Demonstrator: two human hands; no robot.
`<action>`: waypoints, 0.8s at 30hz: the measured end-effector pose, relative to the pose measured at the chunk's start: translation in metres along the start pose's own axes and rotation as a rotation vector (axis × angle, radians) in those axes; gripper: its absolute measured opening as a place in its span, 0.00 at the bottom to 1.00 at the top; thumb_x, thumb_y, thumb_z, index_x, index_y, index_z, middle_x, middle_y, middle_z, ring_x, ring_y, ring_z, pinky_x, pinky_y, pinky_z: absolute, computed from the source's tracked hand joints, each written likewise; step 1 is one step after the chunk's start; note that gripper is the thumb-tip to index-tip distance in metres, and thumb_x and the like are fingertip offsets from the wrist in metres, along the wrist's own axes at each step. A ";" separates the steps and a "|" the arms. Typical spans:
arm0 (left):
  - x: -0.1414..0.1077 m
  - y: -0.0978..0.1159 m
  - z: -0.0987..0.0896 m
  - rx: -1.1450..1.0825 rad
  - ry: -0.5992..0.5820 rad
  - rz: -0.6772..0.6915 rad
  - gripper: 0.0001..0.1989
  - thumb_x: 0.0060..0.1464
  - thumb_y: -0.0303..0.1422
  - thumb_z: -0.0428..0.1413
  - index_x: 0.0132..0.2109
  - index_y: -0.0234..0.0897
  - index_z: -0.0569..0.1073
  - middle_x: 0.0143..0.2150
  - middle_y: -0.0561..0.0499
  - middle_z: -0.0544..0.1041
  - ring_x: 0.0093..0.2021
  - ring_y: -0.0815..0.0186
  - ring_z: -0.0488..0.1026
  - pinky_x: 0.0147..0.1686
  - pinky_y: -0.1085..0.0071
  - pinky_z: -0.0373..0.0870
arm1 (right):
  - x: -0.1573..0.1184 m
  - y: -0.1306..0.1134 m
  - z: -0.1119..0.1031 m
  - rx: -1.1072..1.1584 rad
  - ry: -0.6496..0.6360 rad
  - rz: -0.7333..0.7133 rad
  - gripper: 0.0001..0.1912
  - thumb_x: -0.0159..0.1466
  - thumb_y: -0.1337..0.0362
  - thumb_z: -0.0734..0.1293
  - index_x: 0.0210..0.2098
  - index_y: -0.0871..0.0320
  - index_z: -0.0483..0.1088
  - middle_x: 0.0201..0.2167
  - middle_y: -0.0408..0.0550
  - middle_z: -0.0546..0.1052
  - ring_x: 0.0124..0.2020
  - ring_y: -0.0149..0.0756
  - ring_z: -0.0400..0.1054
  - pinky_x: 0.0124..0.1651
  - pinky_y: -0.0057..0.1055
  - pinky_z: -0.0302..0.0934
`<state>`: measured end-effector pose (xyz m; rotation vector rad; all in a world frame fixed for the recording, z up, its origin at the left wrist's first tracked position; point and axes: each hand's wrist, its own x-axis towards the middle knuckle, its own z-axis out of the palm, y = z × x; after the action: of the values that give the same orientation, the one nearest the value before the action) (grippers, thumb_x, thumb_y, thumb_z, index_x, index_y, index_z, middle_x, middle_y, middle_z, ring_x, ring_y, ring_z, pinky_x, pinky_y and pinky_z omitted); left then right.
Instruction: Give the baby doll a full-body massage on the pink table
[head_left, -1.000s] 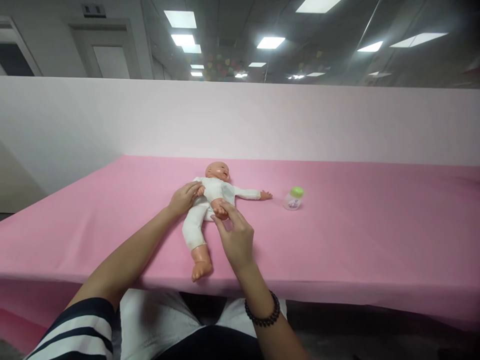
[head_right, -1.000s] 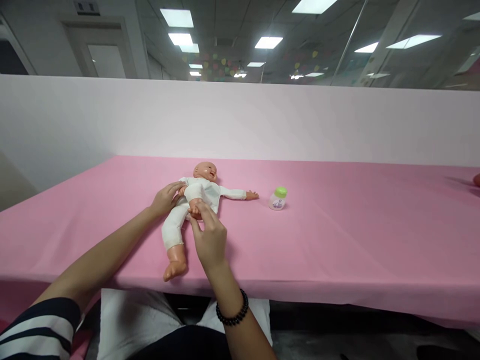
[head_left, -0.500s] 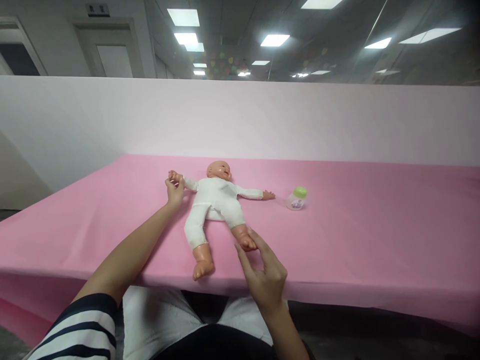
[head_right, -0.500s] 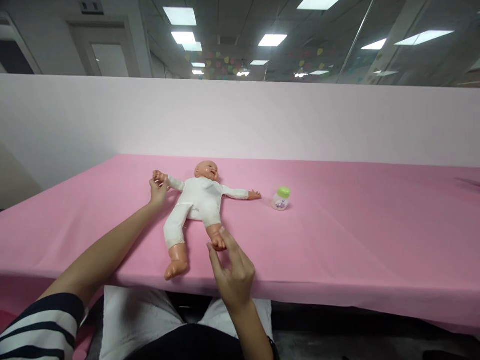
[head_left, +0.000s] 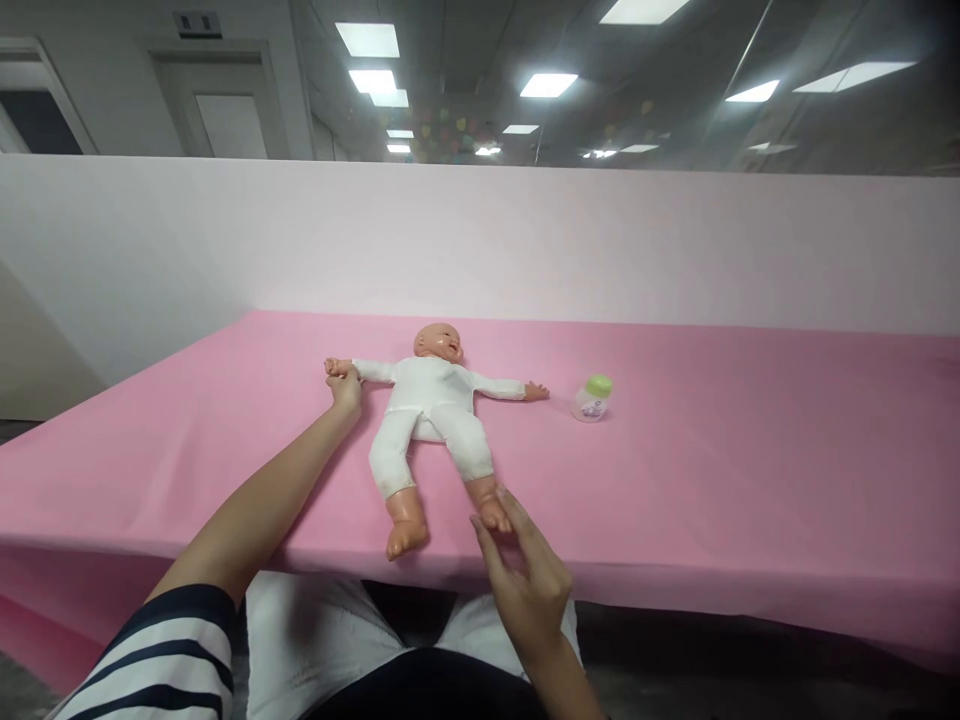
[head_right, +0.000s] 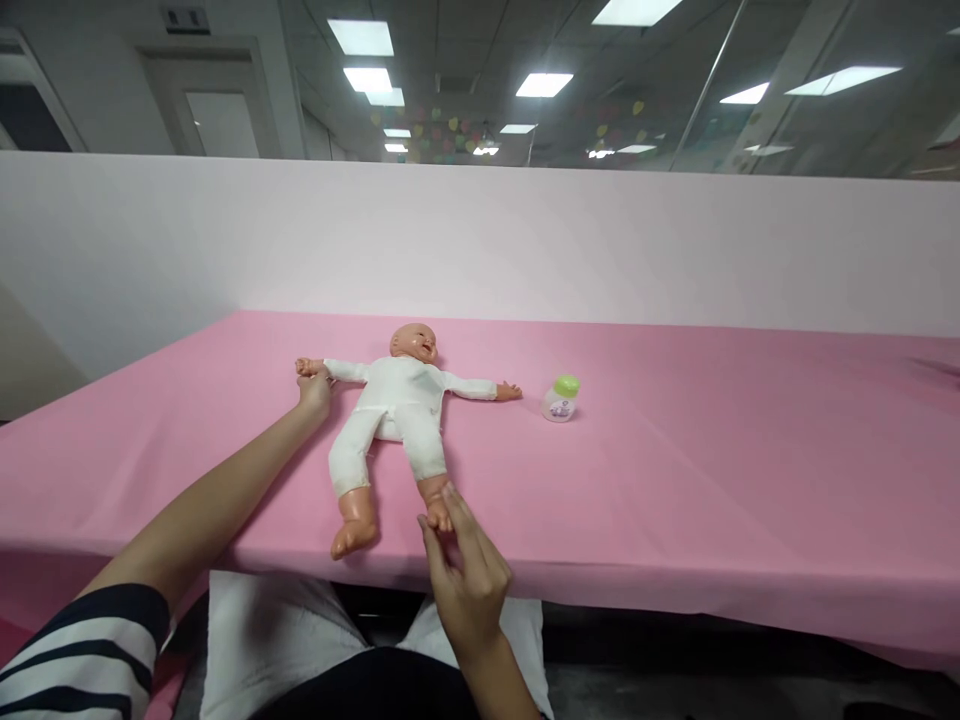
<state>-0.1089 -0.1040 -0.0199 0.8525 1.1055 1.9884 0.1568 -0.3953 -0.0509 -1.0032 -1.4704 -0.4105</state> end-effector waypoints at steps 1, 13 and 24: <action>-0.004 0.004 0.003 0.018 0.025 0.013 0.13 0.61 0.31 0.59 0.44 0.43 0.60 0.45 0.48 0.73 0.46 0.65 0.78 0.50 0.63 0.77 | 0.007 0.000 0.002 0.007 -0.003 0.022 0.28 0.66 0.72 0.74 0.65 0.56 0.72 0.52 0.54 0.83 0.47 0.45 0.82 0.52 0.38 0.79; -0.049 0.038 0.005 0.600 -0.819 0.614 0.16 0.58 0.35 0.62 0.53 0.44 0.78 0.58 0.43 0.80 0.63 0.51 0.74 0.68 0.49 0.67 | 0.087 -0.014 0.058 0.248 -0.216 0.202 0.17 0.70 0.63 0.71 0.58 0.56 0.76 0.51 0.53 0.84 0.50 0.44 0.81 0.54 0.38 0.78; -0.034 0.031 0.004 0.332 -0.413 0.472 0.21 0.59 0.36 0.64 0.57 0.43 0.68 0.58 0.43 0.76 0.58 0.55 0.76 0.61 0.55 0.73 | 0.064 -0.008 0.015 0.117 -0.100 0.122 0.20 0.69 0.62 0.73 0.59 0.56 0.75 0.49 0.51 0.84 0.46 0.42 0.83 0.52 0.35 0.79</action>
<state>-0.0949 -0.1425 0.0027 1.7456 1.0675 1.8738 0.1493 -0.3669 0.0085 -1.0255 -1.4956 -0.1866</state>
